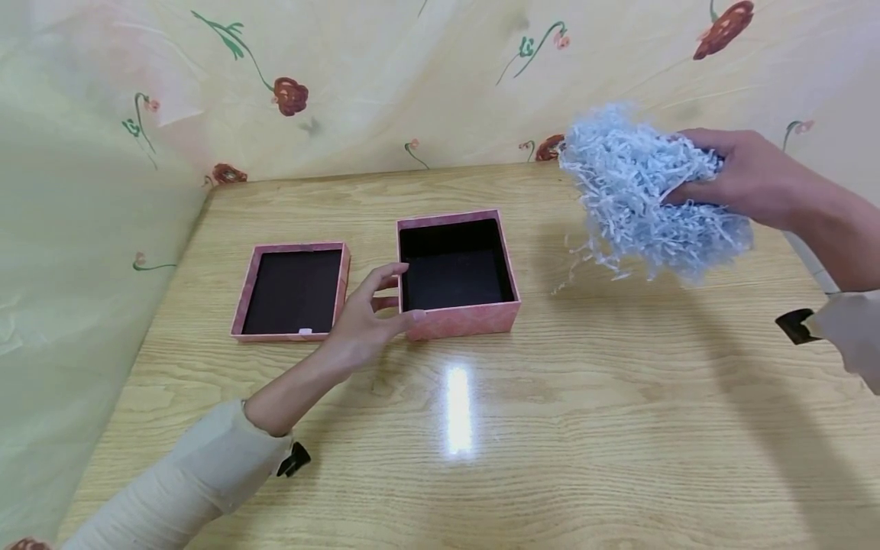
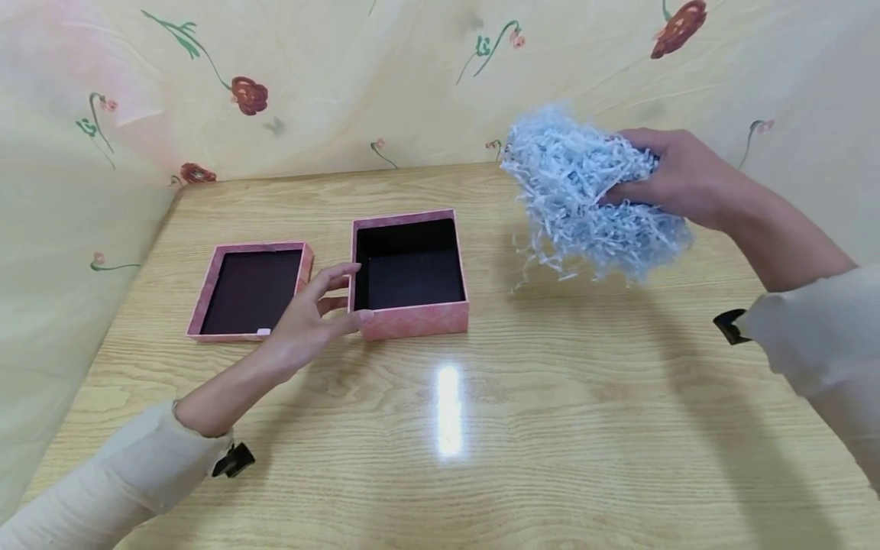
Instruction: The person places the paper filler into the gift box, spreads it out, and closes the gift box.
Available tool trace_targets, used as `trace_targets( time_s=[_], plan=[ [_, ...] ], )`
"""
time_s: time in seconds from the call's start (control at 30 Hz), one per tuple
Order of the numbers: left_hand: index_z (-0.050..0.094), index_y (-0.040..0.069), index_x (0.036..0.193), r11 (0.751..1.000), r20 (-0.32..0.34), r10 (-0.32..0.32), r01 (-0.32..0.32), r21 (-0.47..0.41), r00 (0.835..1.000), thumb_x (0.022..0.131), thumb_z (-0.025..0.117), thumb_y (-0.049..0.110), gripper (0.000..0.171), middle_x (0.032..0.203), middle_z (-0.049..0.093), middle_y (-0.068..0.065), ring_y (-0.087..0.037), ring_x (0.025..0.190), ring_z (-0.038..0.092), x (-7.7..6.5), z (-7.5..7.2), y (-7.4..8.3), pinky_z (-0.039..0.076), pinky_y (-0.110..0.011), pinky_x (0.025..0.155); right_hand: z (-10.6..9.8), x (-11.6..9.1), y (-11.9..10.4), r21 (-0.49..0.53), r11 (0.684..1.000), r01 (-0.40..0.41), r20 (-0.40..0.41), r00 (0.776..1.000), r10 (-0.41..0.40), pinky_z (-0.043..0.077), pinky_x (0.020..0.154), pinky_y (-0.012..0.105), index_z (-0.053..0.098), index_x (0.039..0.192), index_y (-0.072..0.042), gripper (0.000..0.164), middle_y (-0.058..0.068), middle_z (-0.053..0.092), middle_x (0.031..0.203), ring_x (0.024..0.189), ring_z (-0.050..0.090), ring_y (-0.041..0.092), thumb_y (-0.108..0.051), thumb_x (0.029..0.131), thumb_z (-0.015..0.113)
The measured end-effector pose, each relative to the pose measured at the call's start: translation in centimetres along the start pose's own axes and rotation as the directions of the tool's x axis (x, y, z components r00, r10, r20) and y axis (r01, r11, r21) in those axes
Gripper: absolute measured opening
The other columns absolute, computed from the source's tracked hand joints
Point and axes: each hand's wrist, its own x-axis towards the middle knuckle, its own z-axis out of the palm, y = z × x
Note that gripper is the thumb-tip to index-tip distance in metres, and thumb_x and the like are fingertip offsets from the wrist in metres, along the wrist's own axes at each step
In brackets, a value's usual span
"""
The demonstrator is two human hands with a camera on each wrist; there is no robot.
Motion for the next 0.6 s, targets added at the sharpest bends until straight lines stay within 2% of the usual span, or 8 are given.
trace_targets(
  time_s=[0.13,0.37,0.6],
  plan=[
    [0.04,0.023,0.143,1.0,0.0,-0.001,0.001,0.002,1.0,0.087,0.071,0.009,0.066,0.144,0.035,-0.014,-0.036,0.125,0.046,0.0,0.0,0.0,0.048,-0.044,0.095,0.0,0.0,-0.9,0.0,1.0,0.006,0.011,1.0,-0.006,0.009,0.109,0.064,0.021,0.153,-0.009,0.081,0.022,0.016,0.157,0.143,0.007,0.043,-0.018,0.089,0.07],
    [0.04,0.023,0.143,1.0,0.002,0.0,0.0,-0.005,1.0,0.087,0.071,0.009,0.066,0.145,0.035,-0.014,-0.037,0.125,0.046,-0.2,-0.1,0.1,0.048,-0.044,0.095,0.0,0.3,-2.1,-0.003,1.0,0.027,0.024,0.999,-0.027,0.013,0.109,0.065,0.028,0.152,-0.014,0.08,0.018,0.025,0.155,0.141,0.016,0.043,-0.022,0.087,0.073],
    [0.04,0.022,0.143,1.0,0.004,0.003,-0.003,-0.015,1.0,0.087,0.071,0.008,0.066,0.144,0.035,-0.014,-0.037,0.125,0.045,-0.2,-0.1,0.1,0.048,-0.044,0.095,0.4,0.5,-3.6,0.005,0.999,0.047,0.033,0.998,-0.047,0.013,0.11,0.064,0.03,0.152,-0.017,0.08,0.015,0.026,0.155,0.142,0.017,0.04,-0.023,0.086,0.074]
  ],
)
